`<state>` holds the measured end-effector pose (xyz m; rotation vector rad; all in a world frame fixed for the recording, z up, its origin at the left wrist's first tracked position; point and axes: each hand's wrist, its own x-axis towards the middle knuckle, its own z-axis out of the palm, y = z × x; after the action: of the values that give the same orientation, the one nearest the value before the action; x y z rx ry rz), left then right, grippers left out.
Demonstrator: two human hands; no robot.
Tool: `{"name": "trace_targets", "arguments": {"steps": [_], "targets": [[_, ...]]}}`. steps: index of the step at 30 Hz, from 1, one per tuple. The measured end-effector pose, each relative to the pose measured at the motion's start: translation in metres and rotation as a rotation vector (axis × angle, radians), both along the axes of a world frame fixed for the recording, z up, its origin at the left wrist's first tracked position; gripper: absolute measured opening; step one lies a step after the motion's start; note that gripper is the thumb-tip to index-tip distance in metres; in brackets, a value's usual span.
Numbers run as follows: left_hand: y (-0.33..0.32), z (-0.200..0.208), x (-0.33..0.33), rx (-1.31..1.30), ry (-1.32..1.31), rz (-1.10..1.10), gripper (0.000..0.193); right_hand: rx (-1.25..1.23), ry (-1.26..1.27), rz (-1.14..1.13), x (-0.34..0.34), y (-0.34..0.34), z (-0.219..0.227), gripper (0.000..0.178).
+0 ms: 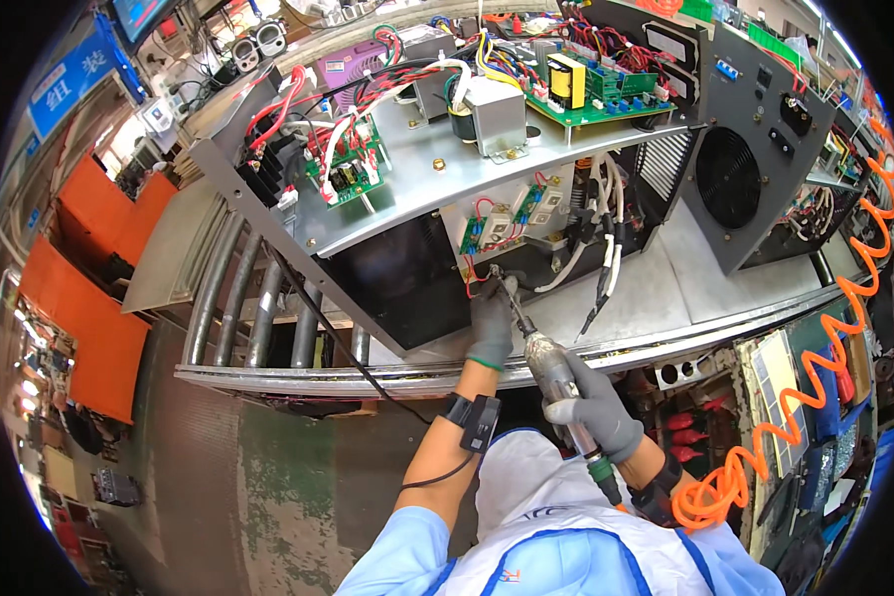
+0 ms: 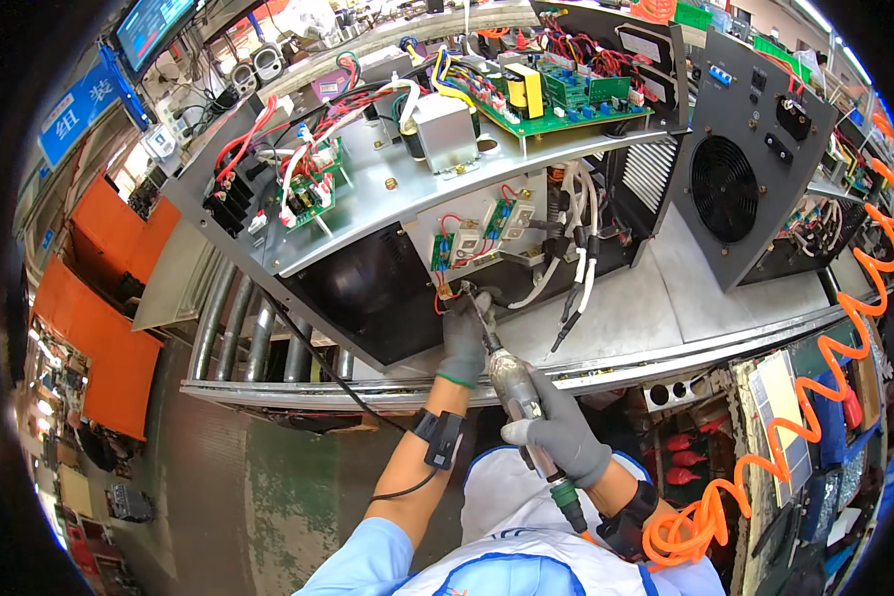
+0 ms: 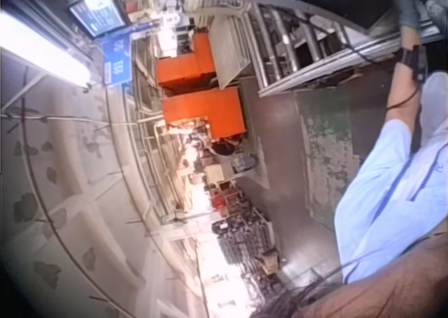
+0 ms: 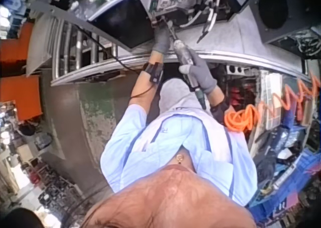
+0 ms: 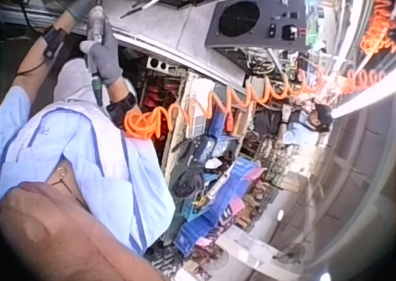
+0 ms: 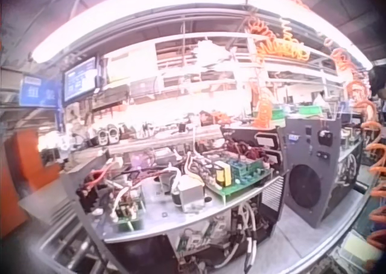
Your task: The recorder installs casters and performs internal assembly on industrial power inverter units using a pneumatic screwdriver in a factory setting.
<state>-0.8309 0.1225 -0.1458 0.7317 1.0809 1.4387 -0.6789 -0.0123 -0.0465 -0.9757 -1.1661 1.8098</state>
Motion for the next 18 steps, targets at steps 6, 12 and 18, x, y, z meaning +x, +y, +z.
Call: {"name": "trace_targets", "arguments": {"steps": [6, 12, 18], "targets": [[0.004, 0.002, 0.001, 0.156, 0.144, 0.17, 0.014, -0.056, 0.01, 0.007, -0.001, -0.003, 0.0, 0.077], [-0.004, 0.007, 0.008, 0.245, 0.282, 0.307, 0.014, -0.08, 0.0, -0.004, -0.002, -0.003, 0.001, 0.079], [0.0, 0.013, 0.019, 0.425, 0.54, 0.56, 0.013, -0.126, 0.025, -0.016, -0.003, -0.003, 0.019, 0.076]]}}
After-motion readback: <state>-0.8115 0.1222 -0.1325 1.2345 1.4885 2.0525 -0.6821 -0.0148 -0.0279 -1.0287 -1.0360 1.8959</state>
